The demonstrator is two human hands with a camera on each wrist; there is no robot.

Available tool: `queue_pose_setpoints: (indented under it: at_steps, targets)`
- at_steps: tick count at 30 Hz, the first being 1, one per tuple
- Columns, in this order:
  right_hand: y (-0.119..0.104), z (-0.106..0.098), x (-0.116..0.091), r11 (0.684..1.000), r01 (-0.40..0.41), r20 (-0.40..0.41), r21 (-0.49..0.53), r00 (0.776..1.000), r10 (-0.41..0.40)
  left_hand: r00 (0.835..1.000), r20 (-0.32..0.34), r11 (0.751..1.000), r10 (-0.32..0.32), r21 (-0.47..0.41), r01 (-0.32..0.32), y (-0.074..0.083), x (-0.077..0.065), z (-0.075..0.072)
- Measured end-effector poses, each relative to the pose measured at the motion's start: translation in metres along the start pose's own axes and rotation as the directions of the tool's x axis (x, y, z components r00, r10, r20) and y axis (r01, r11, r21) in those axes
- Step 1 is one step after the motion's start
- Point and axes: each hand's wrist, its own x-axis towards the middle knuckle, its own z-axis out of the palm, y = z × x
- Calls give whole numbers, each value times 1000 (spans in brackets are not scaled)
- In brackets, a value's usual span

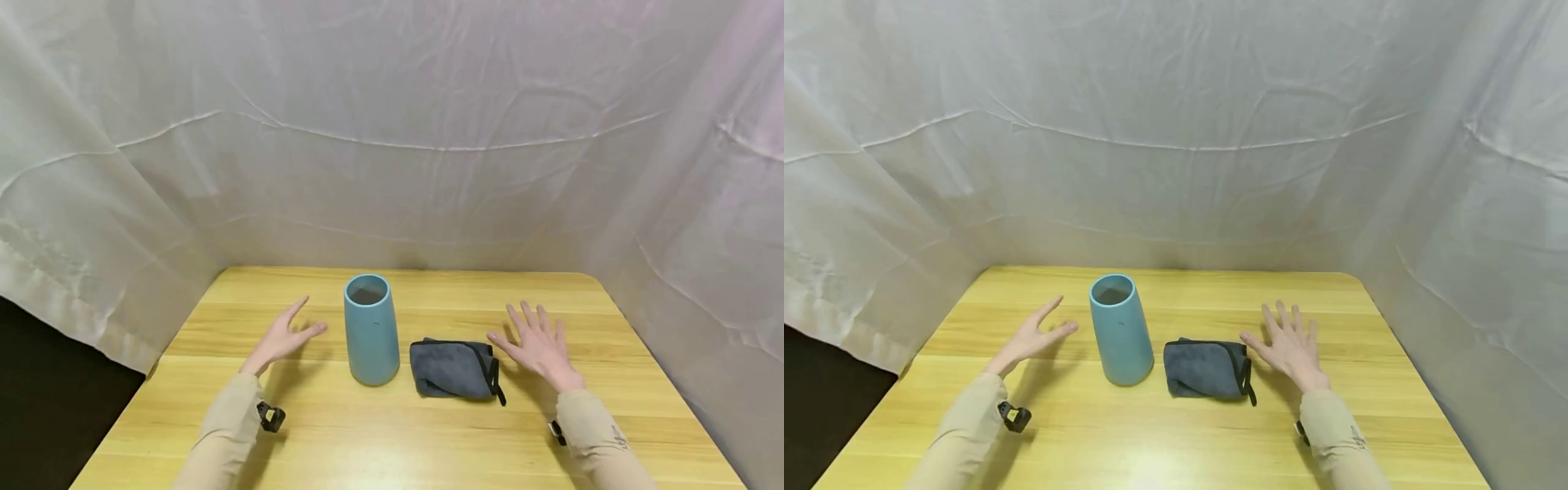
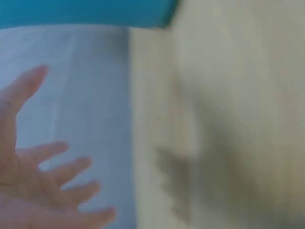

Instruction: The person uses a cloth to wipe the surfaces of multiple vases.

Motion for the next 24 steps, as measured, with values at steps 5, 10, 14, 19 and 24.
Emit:
queue_pose_setpoints:
  at_steps: [5, 10, 14, 19, 24]
  targets:
    - [-19, -3, -4, 997, 72, 60, 14, 996, -73, 979, 98, 962, 180, -223, -155, 23, -6, -5]
    - [-42, 0, -6, 981, 193, 84, 17, 977, -193, 950, 102, 909, 295, -336, -246, 55, -11, -4]
    - [-60, 5, -9, 958, 282, 107, 55, 952, -287, 948, 57, 890, 313, -365, -272, 78, -14, 2]
    - [-81, 11, -14, 909, 409, 100, 76, 904, -415, 945, -10, 882, 327, -356, -309, 92, -12, 9]
    - [-97, 13, -14, 870, 491, 156, 46, 857, -492, 937, -55, 867, 346, -363, -341, 98, -8, 14]
